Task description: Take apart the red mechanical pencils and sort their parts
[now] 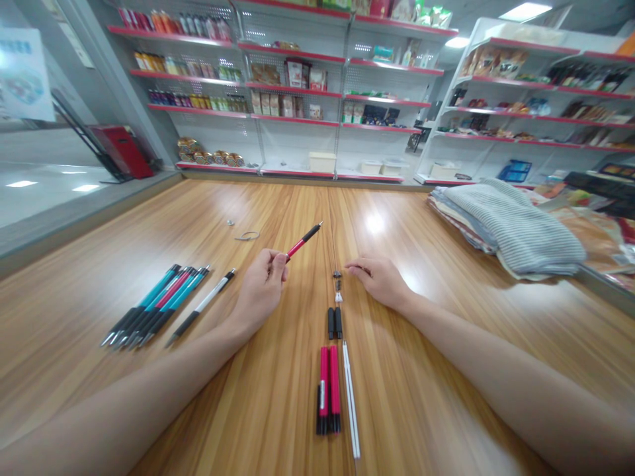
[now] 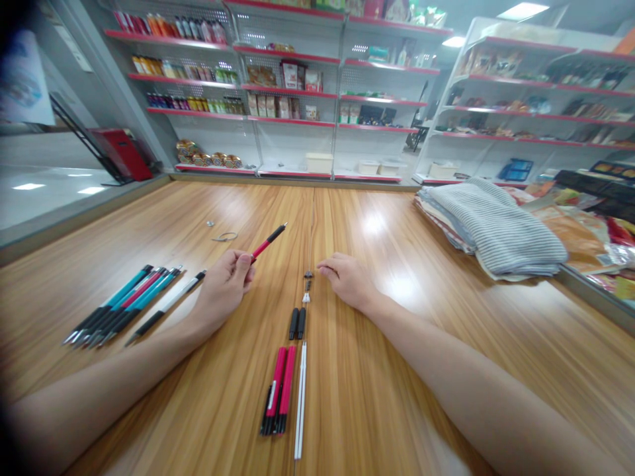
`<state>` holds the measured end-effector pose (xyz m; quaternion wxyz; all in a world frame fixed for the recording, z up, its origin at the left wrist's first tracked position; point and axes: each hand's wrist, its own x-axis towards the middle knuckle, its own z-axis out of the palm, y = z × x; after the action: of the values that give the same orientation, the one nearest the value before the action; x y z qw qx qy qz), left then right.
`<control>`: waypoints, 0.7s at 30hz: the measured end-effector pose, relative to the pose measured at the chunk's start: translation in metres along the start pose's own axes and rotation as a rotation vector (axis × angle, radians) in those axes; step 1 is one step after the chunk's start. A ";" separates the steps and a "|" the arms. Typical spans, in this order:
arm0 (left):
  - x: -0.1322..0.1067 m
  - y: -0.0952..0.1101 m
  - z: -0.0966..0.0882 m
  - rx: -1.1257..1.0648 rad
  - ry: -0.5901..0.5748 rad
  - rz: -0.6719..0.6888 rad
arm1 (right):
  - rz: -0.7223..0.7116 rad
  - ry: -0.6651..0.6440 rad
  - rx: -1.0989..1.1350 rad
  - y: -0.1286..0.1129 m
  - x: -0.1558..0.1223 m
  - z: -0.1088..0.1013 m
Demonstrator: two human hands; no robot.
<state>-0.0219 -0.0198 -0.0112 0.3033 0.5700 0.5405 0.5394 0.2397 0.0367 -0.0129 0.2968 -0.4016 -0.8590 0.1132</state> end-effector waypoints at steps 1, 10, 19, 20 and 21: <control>0.000 0.000 0.000 -0.003 0.000 -0.003 | -0.006 0.002 0.004 0.000 0.000 0.000; -0.001 0.000 0.000 -0.017 0.014 0.001 | 0.073 -0.017 0.001 -0.005 0.001 -0.002; -0.001 0.003 0.001 -0.018 0.021 -0.005 | 0.088 -0.032 0.028 -0.005 0.001 -0.001; -0.001 0.004 0.001 -0.017 0.022 -0.006 | 0.090 -0.028 0.044 -0.004 0.001 0.000; -0.001 0.004 0.001 -0.014 0.022 -0.007 | 0.088 -0.020 0.053 -0.004 0.001 0.000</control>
<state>-0.0198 -0.0211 -0.0079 0.3030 0.5603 0.5420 0.5483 0.2370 0.0350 -0.0110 0.2933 -0.4297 -0.8402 0.1530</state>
